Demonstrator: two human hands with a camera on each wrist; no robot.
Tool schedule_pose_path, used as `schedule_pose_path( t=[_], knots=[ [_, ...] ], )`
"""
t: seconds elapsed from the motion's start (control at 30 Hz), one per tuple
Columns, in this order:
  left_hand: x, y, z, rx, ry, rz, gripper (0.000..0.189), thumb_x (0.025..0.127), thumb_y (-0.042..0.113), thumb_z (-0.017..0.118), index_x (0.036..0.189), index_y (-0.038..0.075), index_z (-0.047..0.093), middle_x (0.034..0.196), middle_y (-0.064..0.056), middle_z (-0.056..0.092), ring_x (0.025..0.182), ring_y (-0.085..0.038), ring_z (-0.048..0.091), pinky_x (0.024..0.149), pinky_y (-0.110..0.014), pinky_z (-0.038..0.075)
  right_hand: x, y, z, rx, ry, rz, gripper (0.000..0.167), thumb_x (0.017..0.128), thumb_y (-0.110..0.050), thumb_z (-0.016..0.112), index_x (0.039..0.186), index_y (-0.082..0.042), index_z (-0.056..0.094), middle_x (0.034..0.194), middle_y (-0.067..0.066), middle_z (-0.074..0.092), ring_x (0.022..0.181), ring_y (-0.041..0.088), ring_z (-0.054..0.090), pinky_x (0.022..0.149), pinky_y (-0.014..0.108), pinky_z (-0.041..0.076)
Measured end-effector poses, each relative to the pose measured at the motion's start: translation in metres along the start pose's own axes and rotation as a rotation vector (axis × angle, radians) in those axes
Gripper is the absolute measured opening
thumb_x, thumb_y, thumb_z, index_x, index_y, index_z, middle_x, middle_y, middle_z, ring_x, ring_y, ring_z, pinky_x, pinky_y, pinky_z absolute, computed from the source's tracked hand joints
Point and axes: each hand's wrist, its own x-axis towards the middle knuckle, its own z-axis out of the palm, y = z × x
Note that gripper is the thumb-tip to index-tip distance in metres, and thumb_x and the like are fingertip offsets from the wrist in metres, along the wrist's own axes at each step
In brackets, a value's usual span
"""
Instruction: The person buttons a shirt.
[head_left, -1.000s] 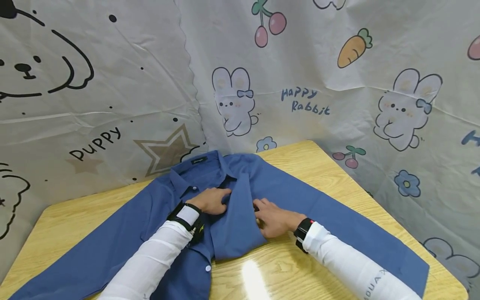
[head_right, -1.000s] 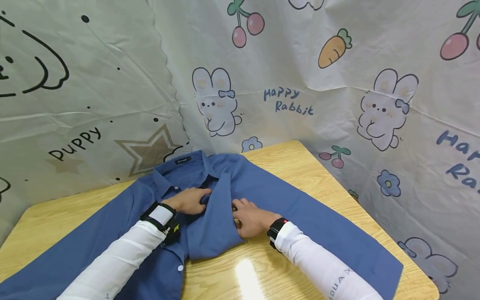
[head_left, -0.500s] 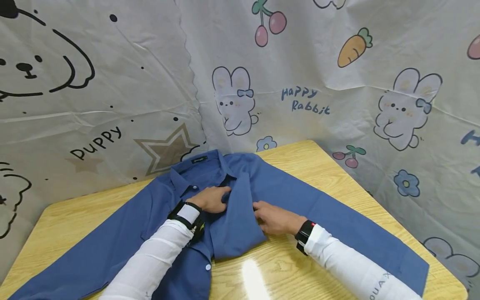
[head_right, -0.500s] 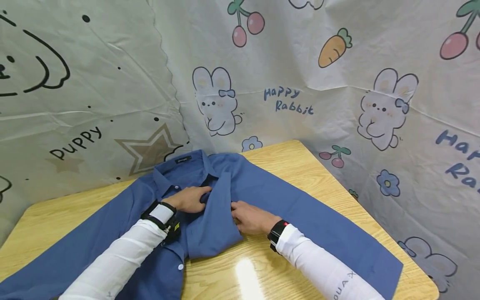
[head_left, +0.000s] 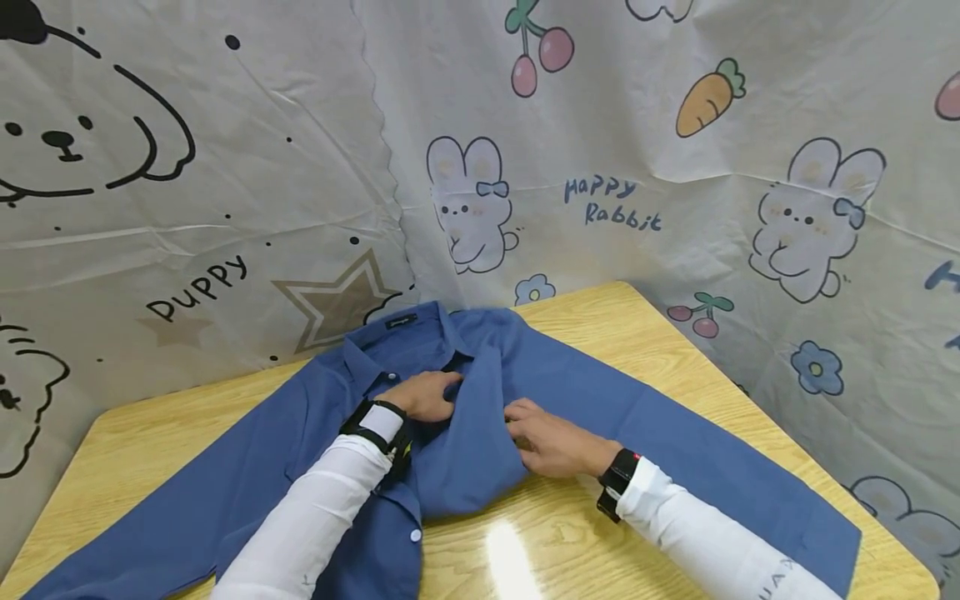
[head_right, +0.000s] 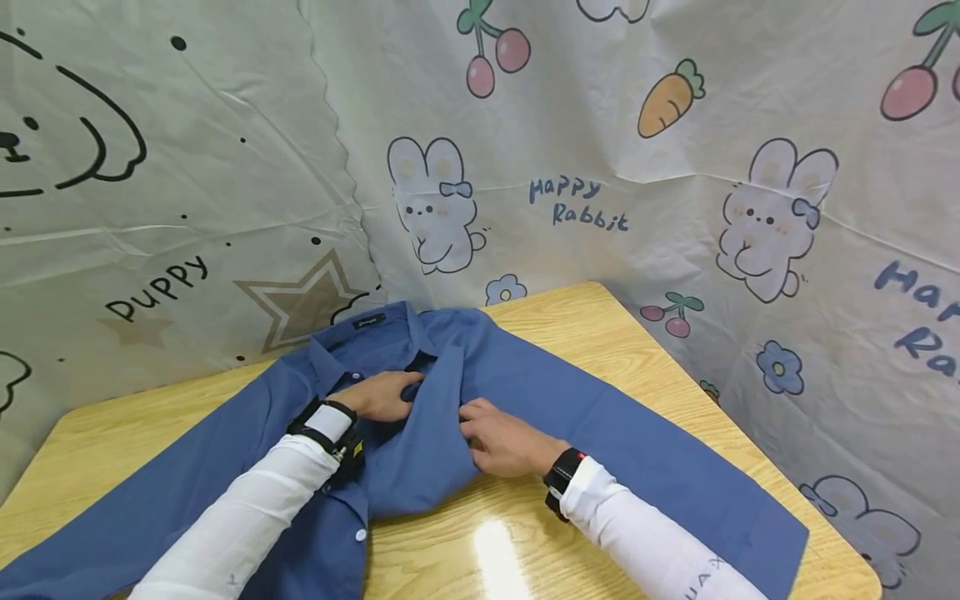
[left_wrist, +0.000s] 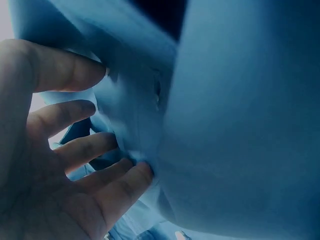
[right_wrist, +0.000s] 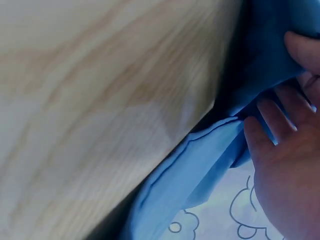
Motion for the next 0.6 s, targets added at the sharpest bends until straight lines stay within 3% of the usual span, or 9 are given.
schedule_pose_path(
  t=[0.07, 0.23, 0.33, 0.4, 0.47, 0.6],
  knots=[
    [0.0, 0.0, -0.001, -0.013, -0.008, -0.012, 0.057, 0.089, 0.031, 0.058, 0.142, 0.011, 0.046, 0.137, -0.014, 0.051, 0.126, -0.033, 0.045, 0.102, -0.046, 0.036, -0.001, -0.003, -0.002, 0.054, -0.021, 0.016, 0.026, 0.091, 0.001, 0.051, 0.103, -0.019, 0.061, 0.105, -0.004, 0.052, 0.104, 0.012, 0.046, 0.088, 0.026, 0.039],
    [0.003, -0.001, -0.005, -0.033, -0.02, -0.041, 0.057, 0.091, 0.034, 0.057, 0.143, 0.013, 0.045, 0.138, -0.014, 0.049, 0.128, -0.034, 0.044, 0.102, -0.047, 0.036, -0.003, -0.005, -0.005, 0.183, -0.027, 0.075, 0.031, 0.099, -0.005, 0.043, 0.121, -0.023, 0.055, 0.123, -0.006, 0.056, 0.114, 0.01, 0.051, 0.094, 0.028, 0.041],
    [0.007, -0.002, -0.007, -0.025, -0.023, -0.074, 0.057, 0.093, 0.036, 0.055, 0.144, 0.014, 0.044, 0.139, -0.014, 0.049, 0.128, -0.034, 0.043, 0.102, -0.047, 0.036, -0.003, -0.006, -0.006, 0.23, 0.014, 0.088, 0.031, 0.099, -0.002, 0.041, 0.113, -0.026, 0.055, 0.104, -0.009, 0.059, 0.097, 0.008, 0.056, 0.082, 0.026, 0.044],
    [0.01, -0.002, -0.007, -0.014, -0.036, -0.085, 0.056, 0.095, 0.036, 0.053, 0.145, 0.013, 0.043, 0.14, -0.014, 0.047, 0.129, -0.034, 0.042, 0.103, -0.047, 0.034, -0.001, -0.007, -0.006, 0.255, 0.041, 0.087, 0.027, 0.098, 0.0, 0.041, 0.1, -0.025, 0.052, 0.082, -0.009, 0.052, 0.074, 0.006, 0.052, 0.068, 0.026, 0.042],
    [0.013, -0.003, -0.007, 0.003, -0.051, -0.086, 0.055, 0.097, 0.035, 0.05, 0.145, 0.011, 0.042, 0.141, -0.015, 0.047, 0.13, -0.034, 0.041, 0.104, -0.047, 0.033, 0.0, -0.008, -0.006, 0.264, 0.055, 0.09, 0.024, 0.098, 0.0, 0.041, 0.092, -0.023, 0.049, 0.07, -0.008, 0.042, 0.064, 0.006, 0.045, 0.062, 0.025, 0.038],
    [0.018, -0.006, -0.006, 0.045, -0.072, -0.083, 0.051, 0.098, 0.028, 0.047, 0.145, 0.008, 0.041, 0.141, -0.015, 0.046, 0.131, -0.033, 0.039, 0.106, -0.046, 0.031, 0.002, -0.011, -0.004, 0.274, 0.062, 0.086, 0.021, 0.1, -0.004, 0.044, 0.091, -0.022, 0.049, 0.072, -0.01, 0.046, 0.063, 0.005, 0.046, 0.061, 0.024, 0.038]
  ],
)
